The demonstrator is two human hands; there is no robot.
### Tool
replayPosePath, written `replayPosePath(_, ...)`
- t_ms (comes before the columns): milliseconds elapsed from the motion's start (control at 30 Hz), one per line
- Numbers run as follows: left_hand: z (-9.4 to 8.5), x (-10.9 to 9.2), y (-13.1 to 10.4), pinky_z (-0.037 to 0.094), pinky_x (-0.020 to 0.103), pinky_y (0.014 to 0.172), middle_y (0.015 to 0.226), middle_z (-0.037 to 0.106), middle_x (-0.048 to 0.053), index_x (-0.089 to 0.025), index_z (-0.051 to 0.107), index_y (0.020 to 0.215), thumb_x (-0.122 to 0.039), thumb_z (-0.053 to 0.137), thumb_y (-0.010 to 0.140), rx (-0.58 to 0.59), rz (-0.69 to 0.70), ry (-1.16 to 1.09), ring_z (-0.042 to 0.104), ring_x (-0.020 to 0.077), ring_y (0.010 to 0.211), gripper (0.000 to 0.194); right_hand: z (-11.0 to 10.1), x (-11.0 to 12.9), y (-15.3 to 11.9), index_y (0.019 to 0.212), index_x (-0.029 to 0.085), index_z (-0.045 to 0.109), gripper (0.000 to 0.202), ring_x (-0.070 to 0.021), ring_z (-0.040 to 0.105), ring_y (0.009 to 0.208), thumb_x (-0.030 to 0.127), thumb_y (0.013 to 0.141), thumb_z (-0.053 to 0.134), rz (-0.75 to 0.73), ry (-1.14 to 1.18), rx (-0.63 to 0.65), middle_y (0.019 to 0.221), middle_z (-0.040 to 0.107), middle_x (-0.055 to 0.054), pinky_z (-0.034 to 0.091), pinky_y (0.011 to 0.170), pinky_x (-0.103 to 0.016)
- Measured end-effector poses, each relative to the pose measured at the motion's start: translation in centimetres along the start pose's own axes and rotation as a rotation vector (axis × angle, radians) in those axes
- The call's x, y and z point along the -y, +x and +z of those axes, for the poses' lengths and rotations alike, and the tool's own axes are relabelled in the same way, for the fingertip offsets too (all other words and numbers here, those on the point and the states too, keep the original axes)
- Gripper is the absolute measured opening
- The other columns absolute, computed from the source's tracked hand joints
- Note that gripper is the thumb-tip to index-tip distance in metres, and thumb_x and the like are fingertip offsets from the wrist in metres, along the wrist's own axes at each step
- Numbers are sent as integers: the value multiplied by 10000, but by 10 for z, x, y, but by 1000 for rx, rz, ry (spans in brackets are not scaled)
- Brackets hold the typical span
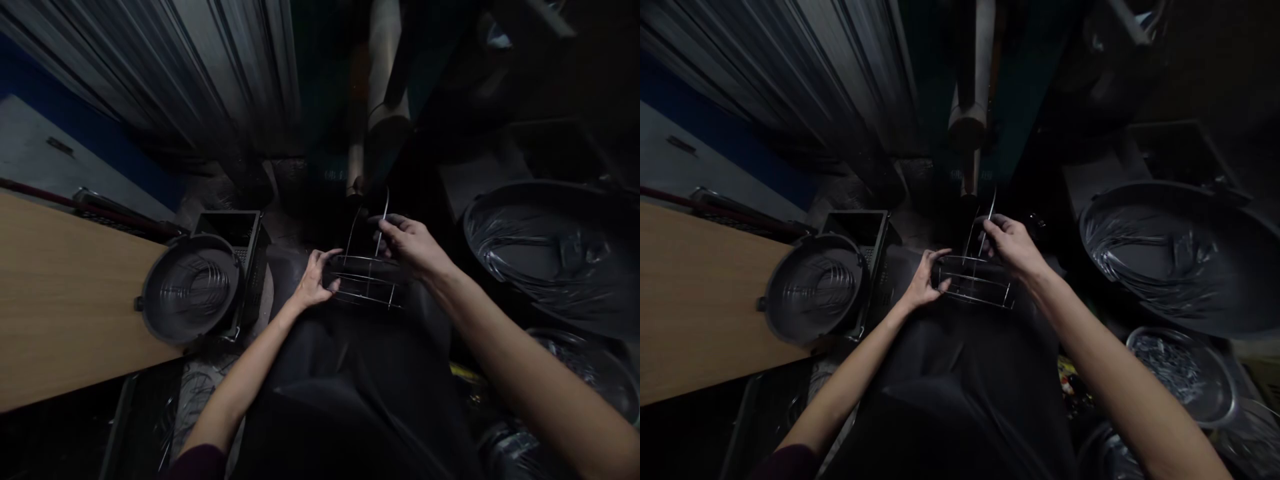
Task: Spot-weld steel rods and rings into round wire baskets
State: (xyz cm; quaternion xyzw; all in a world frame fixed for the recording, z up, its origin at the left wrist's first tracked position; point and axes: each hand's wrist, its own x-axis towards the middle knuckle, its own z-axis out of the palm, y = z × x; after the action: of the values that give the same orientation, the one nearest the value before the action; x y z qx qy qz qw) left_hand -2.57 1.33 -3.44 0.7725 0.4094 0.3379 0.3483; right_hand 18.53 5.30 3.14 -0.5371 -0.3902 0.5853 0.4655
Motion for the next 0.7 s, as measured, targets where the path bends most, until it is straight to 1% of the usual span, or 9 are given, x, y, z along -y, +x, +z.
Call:
replayPosePath(100, 2, 4, -6, 360, 453, 1002, 1196, 397, 114, -190, 367, 1328, -333, 639, 712, 25, -43, 74, 424, 276, 1142, 688, 12, -11, -3, 798, 154, 584, 334, -60, 396, 407, 434, 671, 715, 68, -25, 33, 542, 483, 38, 280, 344, -185)
replayPosePath(167, 5, 4, -8, 342, 478, 1005, 1188, 434, 112, -199, 356, 1329, -345, 664, 697, 35, -28, 133, 433, 288, 1135, 719, 16, -15, -6, 814, 155, 583, 336, -60, 408, 417, 424, 668, 719, 72, -36, 25, 567, 494, 36, 293, 351, -186)
replayPosePath(200, 8, 4, -8, 349, 479, 993, 1166, 459, 105, -203, 348, 1324, -332, 663, 695, 14, -20, 138, 457, 279, 1101, 715, 17, -15, -6, 839, 156, 582, 344, -62, 420, 425, 414, 663, 725, 65, -39, 11, 583, 503, 35, 304, 356, -187)
replayPosePath(267, 12, 4, -4, 382, 461, 955, 1121, 494, 95, -201, 331, 1292, -273, 654, 685, -83, -7, 90, 500, 248, 1022, 692, 16, -11, -4, 900, 162, 572, 386, -72, 448, 437, 393, 644, 745, 48, -33, -17, 593, 518, 37, 322, 364, -190)
replayPosePath(333, 15, 4, 5, 403, 444, 931, 1104, 504, 96, -198, 322, 1232, -224, 658, 655, -176, 32, 15, 520, 231, 991, 669, 14, -2, 1, 936, 170, 555, 427, -81, 464, 440, 374, 626, 764, 17, -6, -24, 581, 523, 44, 331, 367, -189)
replayPosePath(367, 16, 5, 11, 407, 441, 925, 1096, 507, 95, -201, 319, 1201, -210, 662, 645, -198, 58, -12, 526, 226, 984, 654, 13, 3, 6, 927, 172, 549, 426, -80, 460, 433, 370, 621, 770, -2, 8, -22, 569, 521, 48, 329, 365, -187)
replayPosePath(433, 15, 5, 25, 410, 443, 918, 1087, 508, 92, -210, 316, 1155, -194, 669, 634, -210, 104, -34, 533, 222, 981, 630, 13, 13, 16, 867, 177, 537, 388, -69, 436, 405, 379, 629, 768, -36, 21, -21, 548, 514, 53, 317, 355, -183)
replayPosePath(533, 7, 4, 46, 418, 440, 912, 1095, 510, 98, -217, 302, 1148, -173, 674, 621, -221, 144, -50, 539, 226, 999, 646, 14, 25, 32, 775, 177, 514, 357, -56, 410, 384, 408, 651, 756, -57, -3, -32, 538, 506, 49, 299, 346, -177)
replayPosePath(700, -6, 3, 73, 428, 426, 905, 1067, 541, 100, -204, 275, 1179, -170, 674, 628, -229, 207, -71, 567, 224, 980, 682, 16, 39, 50, 735, 175, 503, 385, -53, 396, 383, 445, 633, 758, -71, -34, -38, 522, 482, 49, 265, 340, -178)
